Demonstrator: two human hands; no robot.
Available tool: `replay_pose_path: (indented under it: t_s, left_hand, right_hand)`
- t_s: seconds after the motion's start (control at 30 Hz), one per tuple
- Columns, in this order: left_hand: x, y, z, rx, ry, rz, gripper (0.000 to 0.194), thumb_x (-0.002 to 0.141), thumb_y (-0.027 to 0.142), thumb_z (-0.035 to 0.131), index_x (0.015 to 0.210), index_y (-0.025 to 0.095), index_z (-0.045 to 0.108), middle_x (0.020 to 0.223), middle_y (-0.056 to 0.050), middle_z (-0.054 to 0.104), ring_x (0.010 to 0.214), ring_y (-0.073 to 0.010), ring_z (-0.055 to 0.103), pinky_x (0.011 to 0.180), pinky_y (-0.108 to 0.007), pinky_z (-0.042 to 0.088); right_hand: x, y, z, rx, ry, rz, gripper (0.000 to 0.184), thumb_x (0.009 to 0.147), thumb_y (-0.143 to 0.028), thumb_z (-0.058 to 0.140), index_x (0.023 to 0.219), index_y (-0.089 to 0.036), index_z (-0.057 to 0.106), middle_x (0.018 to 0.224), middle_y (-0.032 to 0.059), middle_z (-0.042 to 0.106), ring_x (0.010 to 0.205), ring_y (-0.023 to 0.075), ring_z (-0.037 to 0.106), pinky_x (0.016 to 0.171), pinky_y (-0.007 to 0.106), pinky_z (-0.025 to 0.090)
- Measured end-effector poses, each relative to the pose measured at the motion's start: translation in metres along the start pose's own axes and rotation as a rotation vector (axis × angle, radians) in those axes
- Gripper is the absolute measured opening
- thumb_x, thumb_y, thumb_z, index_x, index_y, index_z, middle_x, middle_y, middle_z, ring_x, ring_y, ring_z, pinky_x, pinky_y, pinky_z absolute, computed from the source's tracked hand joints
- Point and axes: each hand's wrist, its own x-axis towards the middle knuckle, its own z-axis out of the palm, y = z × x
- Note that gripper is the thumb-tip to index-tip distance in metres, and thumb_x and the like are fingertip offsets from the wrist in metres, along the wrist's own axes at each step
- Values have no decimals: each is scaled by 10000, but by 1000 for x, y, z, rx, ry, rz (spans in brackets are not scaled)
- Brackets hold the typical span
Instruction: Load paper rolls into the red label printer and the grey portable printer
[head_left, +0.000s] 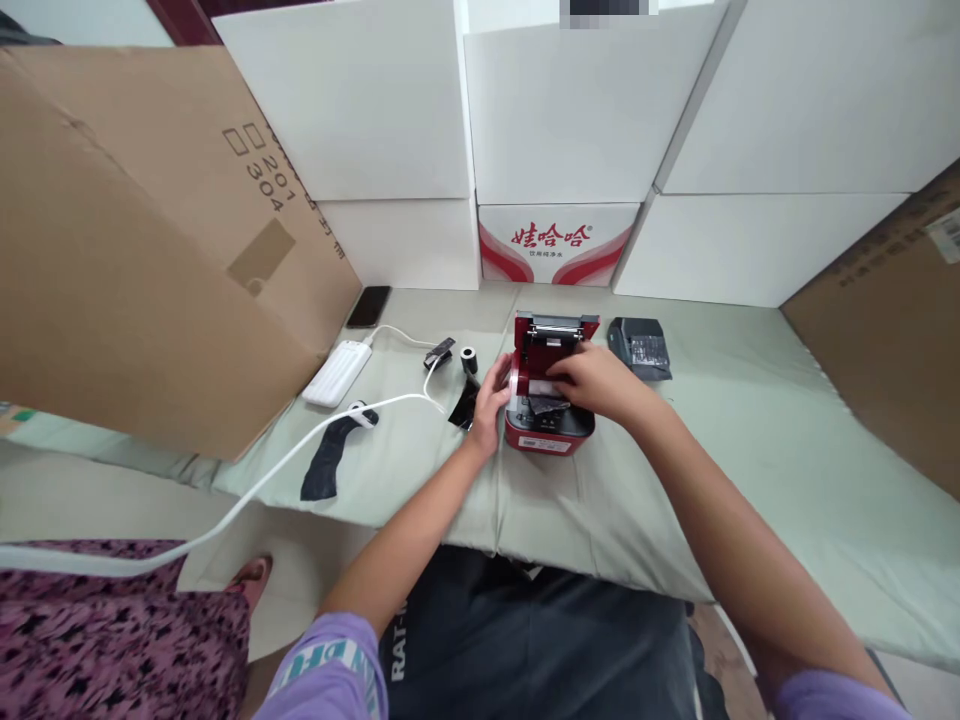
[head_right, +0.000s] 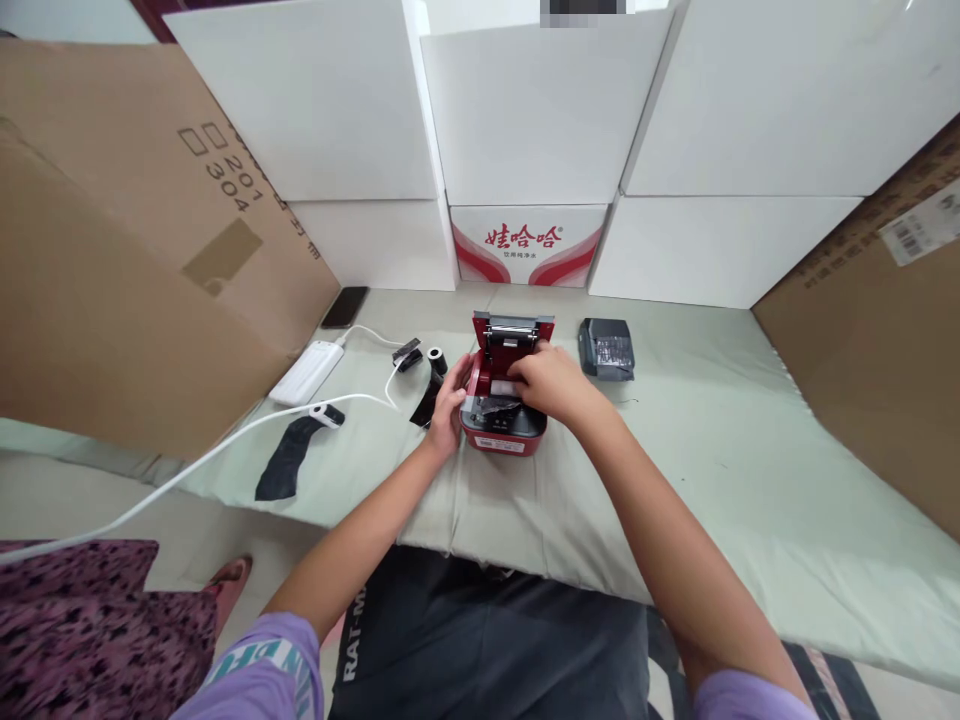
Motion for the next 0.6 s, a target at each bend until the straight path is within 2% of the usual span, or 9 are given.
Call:
replay_pose_path:
  t_s: [0.13,0.2,0.27,0.33,0.43,0.5,0.6]
  left_hand:
    - [0,0,-3,8,-5,-11,575,868,381,623,1432,286,562,1571,-38,490,1515,-301,359,1275,-450,247]
    - [1,0,-4,14,-10,-11,564,875,380,618,1428,283,567,1568,-40,493,1512,-299,366,1275,-451,249]
    - [2,0,-5,8,-15,-6,547,885,374,608,1422,281,574,1559,-40,505,1506,-294,377,1275,-452,255]
    - [2,-1,-6,2,-14,-6,531,891,369,602,1415,282,581,1548,-38,518,1502,-289,386,1275,-456,255]
    - [4,-3,-6,0,1,-3,520,890,376,605,1402,283,593,1533,-37,535,1500,-289,389,1280,-466,242]
    - [4,-4,-7,-4,6,-2,522,886,389,611,1396,280,597,1525,-40,543,1500,-292,388,1283,-471,234]
    - [5,-3,-8,-11,5,-22,534,882,398,616,1401,274,586,1531,-43,536,1501,-296,384,1283,-479,234]
  right_hand:
    - [29,-15,-5,-162,-282,34,255,866,-220,595,1041,-190,778,1057,147,752,1159,353,591,1014,473,326]
    - [36,-17,-7,-162,-348,37,233,846,-207,608,1016,-182,764,1042,139,752,1121,339,619,1014,459,319]
    - [35,-16,-10,-129,-350,26,201,835,-202,611,985,-175,742,1005,125,751,1063,316,643,997,435,330]
    - [27,-13,-17,-49,-281,-9,169,851,-209,594,966,-173,712,971,104,747,987,278,655,959,400,357]
    - [4,-10,-30,124,-126,-30,157,867,-235,578,980,-173,666,946,87,728,860,226,639,819,336,417]
    - [-15,-11,-38,276,-11,-24,242,845,-244,605,1074,-175,640,960,83,716,816,208,626,738,307,443]
    - [-40,-22,-45,586,154,-109,411,851,-247,613,1259,-205,592,1093,86,710,881,201,647,759,301,495]
